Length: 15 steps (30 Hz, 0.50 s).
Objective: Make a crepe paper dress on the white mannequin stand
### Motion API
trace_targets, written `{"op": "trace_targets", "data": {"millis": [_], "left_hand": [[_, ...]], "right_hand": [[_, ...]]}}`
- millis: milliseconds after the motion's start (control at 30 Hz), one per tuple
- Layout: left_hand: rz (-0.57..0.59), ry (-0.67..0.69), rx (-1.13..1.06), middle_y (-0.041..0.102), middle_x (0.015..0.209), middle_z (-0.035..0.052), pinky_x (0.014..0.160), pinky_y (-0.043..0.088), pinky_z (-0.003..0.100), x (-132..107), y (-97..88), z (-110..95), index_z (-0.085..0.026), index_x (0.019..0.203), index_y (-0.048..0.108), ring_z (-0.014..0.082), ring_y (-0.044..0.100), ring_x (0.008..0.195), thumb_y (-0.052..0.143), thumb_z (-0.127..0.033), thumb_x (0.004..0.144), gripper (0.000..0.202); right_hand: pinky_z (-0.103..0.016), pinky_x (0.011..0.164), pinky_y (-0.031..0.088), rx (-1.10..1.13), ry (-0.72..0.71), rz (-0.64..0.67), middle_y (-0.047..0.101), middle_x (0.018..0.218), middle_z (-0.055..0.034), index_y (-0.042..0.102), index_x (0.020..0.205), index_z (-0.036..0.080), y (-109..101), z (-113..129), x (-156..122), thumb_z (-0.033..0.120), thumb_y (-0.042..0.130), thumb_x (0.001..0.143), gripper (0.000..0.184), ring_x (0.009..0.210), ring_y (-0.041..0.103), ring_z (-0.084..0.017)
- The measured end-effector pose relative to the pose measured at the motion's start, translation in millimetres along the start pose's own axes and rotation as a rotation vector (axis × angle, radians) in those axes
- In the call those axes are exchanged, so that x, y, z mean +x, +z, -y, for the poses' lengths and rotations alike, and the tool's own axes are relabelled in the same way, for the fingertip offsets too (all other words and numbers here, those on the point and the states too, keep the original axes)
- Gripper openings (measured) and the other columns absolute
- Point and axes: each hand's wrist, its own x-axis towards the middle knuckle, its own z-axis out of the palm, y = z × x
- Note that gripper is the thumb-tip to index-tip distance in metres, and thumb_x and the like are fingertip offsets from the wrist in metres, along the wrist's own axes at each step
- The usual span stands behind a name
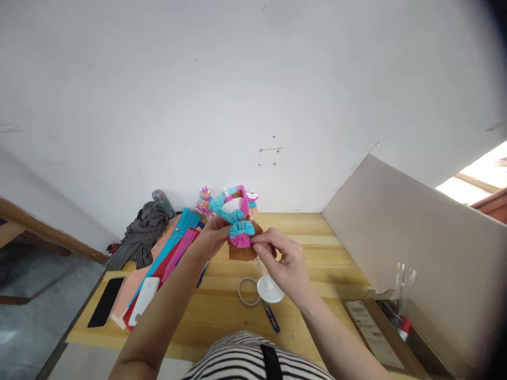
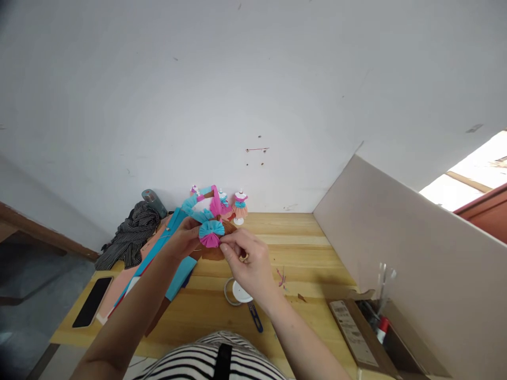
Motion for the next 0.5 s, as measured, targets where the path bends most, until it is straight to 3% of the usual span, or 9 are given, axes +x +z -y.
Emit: {"op": "trace_targets", "data": {"millis": [100, 267, 500], "left_hand": [[-0.006, -0.024, 0.001, 0.075, 0.081, 0.0093, 0.075, 0.051, 0.033, 0.8, 0.6, 0.8, -0.013, 0.087, 0.075, 0.0221, 0.069, 0.077, 0.084, -0.034, 0.062, 0.034], [-0.036, -0.008, -0.03, 0.075, 0.081, 0.0085, 0.068, 0.051, 0.029, 2.2, -0.9, 2.2, -0.013, 0.088, 0.075, 0.0192, 0.069, 0.072, 0.084, -0.033, 0.062, 0.034], [-0.02, 0.005, -0.031, 0.075, 0.082, 0.0077, 0.072, 0.053, 0.03, 2.8, -3.8, 5.8, -0.014, 0.087, 0.074, 0.0206, 0.07, 0.077, 0.083, -0.033, 0.065, 0.031]], "right_hand": [[-0.025, 0.05, 0.038, 0.029, 0.04, -0.089, 0.055, 0.067, -0.0002, 0.068, 0.09, 0.019, 0.7, -2.2, 0.9, 0.022, 0.056, 0.086, 0.013, 0.054, 0.047, -0.012], [-0.025, 0.05, 0.039, -0.026, 0.006, -0.043, 0.056, 0.066, -0.0004, 0.068, 0.087, 0.019, 0.0, -2.7, -1.6, 0.019, 0.055, 0.086, 0.013, 0.054, 0.048, -0.011], [-0.025, 0.049, 0.039, -0.055, -0.05, -0.033, 0.056, 0.064, -0.0006, 0.067, 0.084, 0.019, 1.0, 0.7, -3.0, 0.017, 0.056, 0.086, 0.012, 0.055, 0.048, -0.012]]}}
